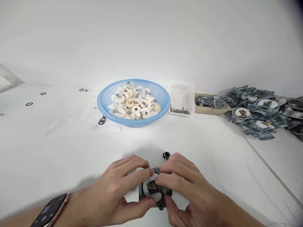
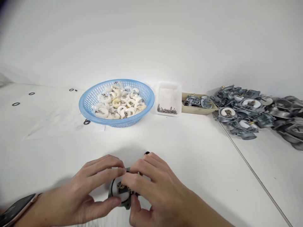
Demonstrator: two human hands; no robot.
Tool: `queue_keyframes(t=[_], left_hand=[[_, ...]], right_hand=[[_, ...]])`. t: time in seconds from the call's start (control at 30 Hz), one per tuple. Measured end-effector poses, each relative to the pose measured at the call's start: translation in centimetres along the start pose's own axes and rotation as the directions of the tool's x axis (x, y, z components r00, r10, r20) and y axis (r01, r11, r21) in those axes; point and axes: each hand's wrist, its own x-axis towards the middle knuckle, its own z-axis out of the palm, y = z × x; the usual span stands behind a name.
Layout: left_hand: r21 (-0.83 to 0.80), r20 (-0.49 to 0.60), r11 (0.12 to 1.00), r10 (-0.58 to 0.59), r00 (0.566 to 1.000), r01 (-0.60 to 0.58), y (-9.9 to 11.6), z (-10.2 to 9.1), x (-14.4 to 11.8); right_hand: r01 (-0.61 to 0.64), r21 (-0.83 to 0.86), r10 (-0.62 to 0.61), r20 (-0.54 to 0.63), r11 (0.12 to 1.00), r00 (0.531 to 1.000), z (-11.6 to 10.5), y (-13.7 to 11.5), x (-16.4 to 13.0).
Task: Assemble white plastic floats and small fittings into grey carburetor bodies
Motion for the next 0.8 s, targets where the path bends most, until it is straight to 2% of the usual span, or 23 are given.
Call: queue_keyframes(t=[0.47, 0.8], left_hand=[[-0.031, 0.047, 0.999, -0.014, 0.999, 0.016, 0.1, -0.33, 0.14], [-0.057, 0.052, 0.998, -0.033, 0.998, 0.036, -0.1, -0.19, -0.02]], right_hand=[[-0.019, -0.021, 0.019, 0.019, 1.0, 1.0, 0.06, -0.19, -0.16], [0.008, -0.071, -0.009, -0.018, 0.997, 1.0, 0.23, -0.19, 0.18]])
